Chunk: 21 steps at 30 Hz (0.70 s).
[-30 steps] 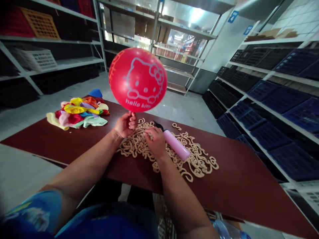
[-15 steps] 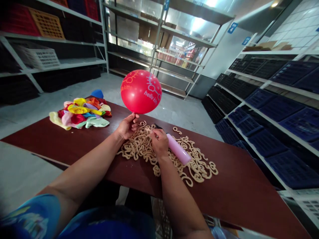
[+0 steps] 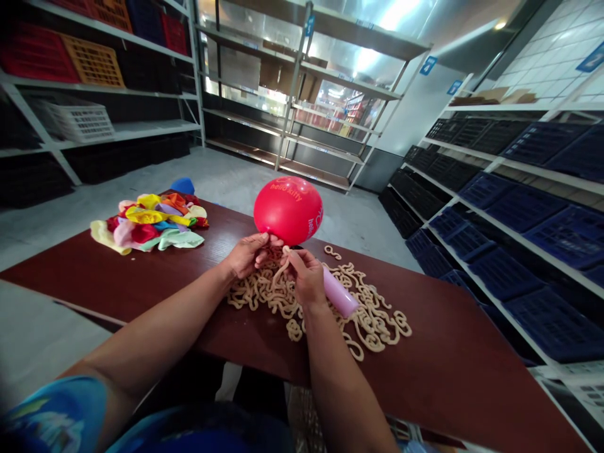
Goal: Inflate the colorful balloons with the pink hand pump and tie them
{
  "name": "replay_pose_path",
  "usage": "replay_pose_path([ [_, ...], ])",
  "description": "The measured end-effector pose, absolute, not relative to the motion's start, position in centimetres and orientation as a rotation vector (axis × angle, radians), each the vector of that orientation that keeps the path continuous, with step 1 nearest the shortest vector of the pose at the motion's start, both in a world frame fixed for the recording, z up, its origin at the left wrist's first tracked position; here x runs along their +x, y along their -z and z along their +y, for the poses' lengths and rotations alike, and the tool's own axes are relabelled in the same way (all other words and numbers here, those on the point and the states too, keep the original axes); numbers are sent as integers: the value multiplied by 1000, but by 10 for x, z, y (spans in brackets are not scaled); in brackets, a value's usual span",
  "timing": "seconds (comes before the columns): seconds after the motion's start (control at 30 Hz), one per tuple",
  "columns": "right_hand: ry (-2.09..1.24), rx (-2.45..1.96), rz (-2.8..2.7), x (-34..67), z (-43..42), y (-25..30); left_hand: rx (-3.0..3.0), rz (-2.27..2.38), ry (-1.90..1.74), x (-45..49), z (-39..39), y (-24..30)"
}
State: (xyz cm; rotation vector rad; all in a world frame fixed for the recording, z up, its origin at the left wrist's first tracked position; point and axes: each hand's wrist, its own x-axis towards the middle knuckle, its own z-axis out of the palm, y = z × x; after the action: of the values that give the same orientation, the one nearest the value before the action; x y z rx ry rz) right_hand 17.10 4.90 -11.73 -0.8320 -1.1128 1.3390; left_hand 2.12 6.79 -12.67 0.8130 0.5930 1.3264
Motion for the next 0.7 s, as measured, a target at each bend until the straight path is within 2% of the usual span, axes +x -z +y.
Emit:
replay_pose_path([
  [0.4, -1322, -804, -1156, 169, 46, 115, 942, 645, -1045, 29, 62, 132],
  [0.7, -1329, -764, -1138, 177, 44, 107, 1605, 1120, -1338, 21, 72, 137],
])
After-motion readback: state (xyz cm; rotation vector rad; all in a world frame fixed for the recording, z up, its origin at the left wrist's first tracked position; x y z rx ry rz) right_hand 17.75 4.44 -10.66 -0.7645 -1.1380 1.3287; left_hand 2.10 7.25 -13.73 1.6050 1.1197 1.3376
